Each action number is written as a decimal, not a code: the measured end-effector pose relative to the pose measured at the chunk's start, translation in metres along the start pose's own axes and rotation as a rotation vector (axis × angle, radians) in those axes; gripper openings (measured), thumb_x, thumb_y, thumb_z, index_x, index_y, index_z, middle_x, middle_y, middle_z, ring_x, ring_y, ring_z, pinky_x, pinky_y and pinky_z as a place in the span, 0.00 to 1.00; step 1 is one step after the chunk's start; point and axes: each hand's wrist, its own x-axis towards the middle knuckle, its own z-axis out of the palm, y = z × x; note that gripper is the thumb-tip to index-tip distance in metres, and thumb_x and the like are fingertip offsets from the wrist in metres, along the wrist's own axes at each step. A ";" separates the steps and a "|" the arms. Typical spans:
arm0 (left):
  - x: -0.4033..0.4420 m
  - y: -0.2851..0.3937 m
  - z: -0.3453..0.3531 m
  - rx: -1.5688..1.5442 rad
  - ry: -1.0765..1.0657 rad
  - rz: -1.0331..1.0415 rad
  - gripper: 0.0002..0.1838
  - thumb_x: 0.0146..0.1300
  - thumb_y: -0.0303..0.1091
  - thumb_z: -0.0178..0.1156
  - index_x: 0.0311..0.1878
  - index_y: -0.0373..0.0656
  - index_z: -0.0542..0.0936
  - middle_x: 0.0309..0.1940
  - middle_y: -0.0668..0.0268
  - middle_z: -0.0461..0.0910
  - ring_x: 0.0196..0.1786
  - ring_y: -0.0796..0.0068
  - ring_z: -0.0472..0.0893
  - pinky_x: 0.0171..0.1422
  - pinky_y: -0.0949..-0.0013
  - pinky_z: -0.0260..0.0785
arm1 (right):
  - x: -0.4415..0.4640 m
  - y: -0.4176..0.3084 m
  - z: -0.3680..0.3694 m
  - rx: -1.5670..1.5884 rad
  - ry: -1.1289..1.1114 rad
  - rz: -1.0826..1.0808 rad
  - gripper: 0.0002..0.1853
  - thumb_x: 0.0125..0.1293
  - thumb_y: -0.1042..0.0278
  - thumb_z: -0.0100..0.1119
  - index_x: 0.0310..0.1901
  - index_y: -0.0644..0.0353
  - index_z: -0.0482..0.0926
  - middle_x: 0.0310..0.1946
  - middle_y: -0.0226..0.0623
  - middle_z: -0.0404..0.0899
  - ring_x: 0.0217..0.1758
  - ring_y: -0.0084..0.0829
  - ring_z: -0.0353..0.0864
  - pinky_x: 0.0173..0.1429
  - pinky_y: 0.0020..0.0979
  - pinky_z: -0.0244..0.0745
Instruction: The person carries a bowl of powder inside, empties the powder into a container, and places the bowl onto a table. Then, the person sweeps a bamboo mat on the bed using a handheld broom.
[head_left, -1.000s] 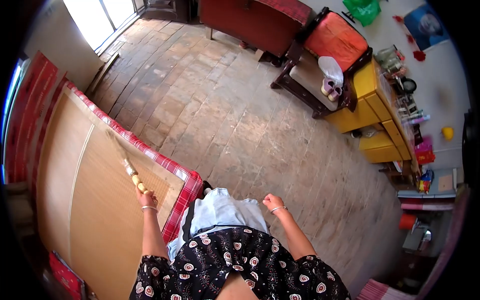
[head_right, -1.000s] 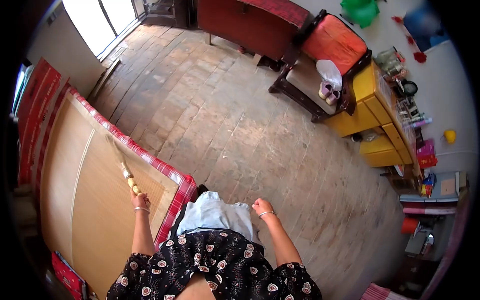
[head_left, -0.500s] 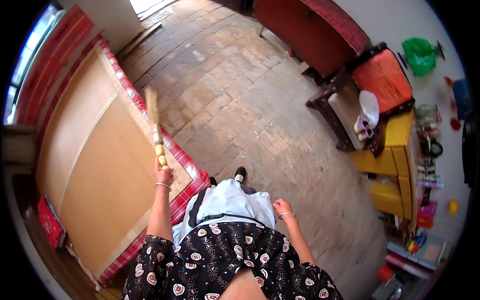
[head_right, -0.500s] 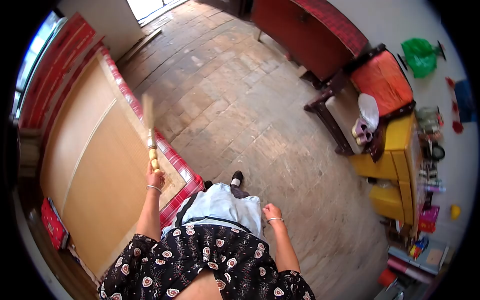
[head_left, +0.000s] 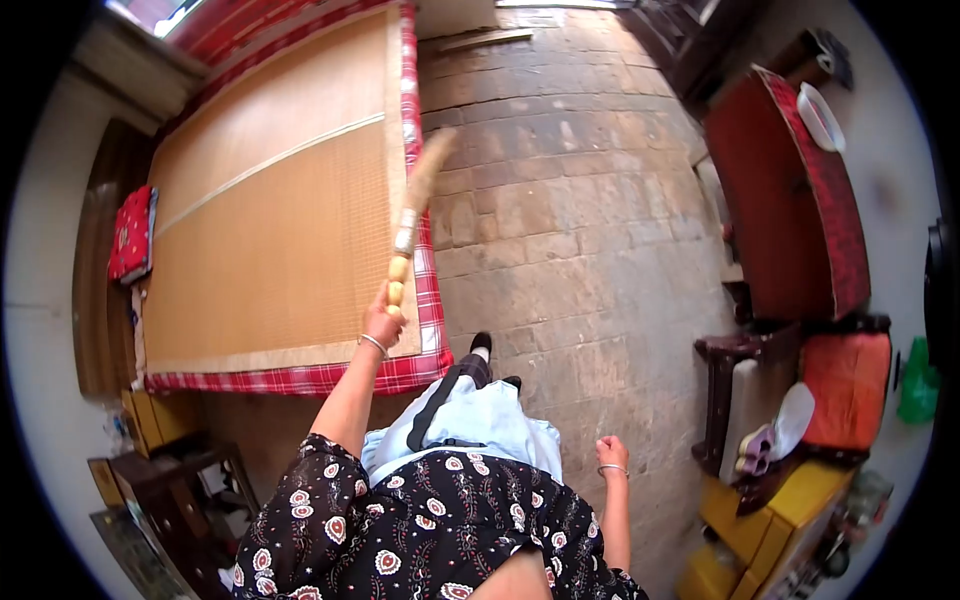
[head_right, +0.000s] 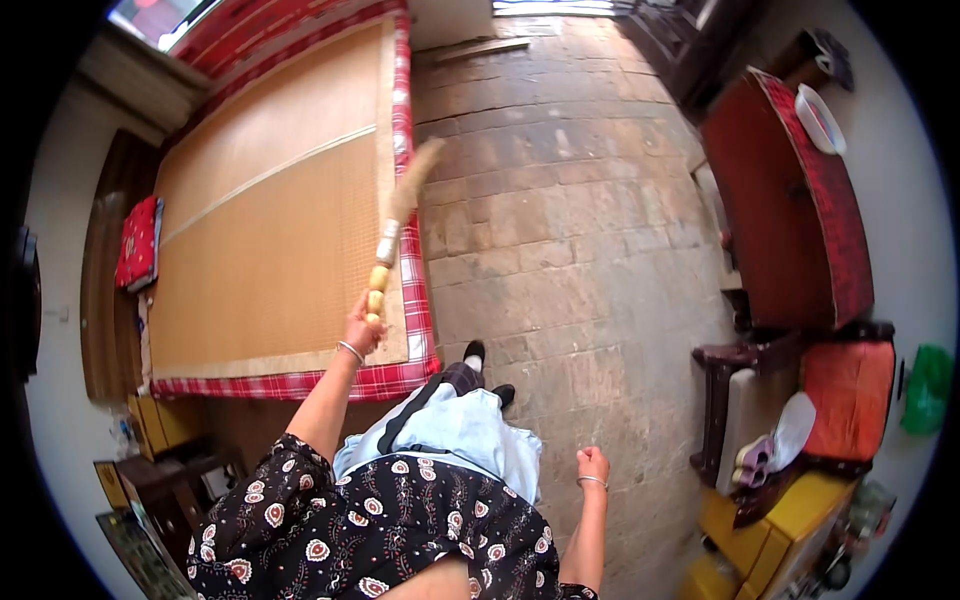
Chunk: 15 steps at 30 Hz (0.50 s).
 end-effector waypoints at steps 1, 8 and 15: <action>0.013 0.002 -0.009 -0.043 0.081 -0.006 0.48 0.40 0.10 0.52 0.67 0.56 0.54 0.24 0.66 0.72 0.15 0.79 0.69 0.14 0.74 0.61 | 0.010 -0.009 -0.003 -0.011 -0.017 -0.007 0.09 0.54 0.67 0.55 0.34 0.64 0.76 0.21 0.33 0.76 0.20 0.22 0.73 0.25 0.25 0.70; 0.083 0.010 0.011 -0.104 0.190 -0.100 0.31 0.38 0.11 0.53 0.50 0.45 0.67 0.21 0.66 0.69 0.15 0.76 0.69 0.14 0.72 0.62 | 0.077 -0.099 -0.007 -0.107 -0.058 -0.127 0.12 0.54 0.64 0.56 0.34 0.65 0.76 0.21 0.35 0.76 0.20 0.22 0.74 0.26 0.27 0.71; 0.092 0.075 0.042 -0.214 -0.065 -0.060 0.45 0.37 0.11 0.55 0.64 0.54 0.62 0.25 0.70 0.71 0.17 0.79 0.69 0.18 0.74 0.64 | 0.132 -0.207 -0.011 -0.126 -0.130 -0.150 0.14 0.53 0.60 0.56 0.34 0.64 0.77 0.28 0.46 0.79 0.33 0.39 0.79 0.40 0.34 0.73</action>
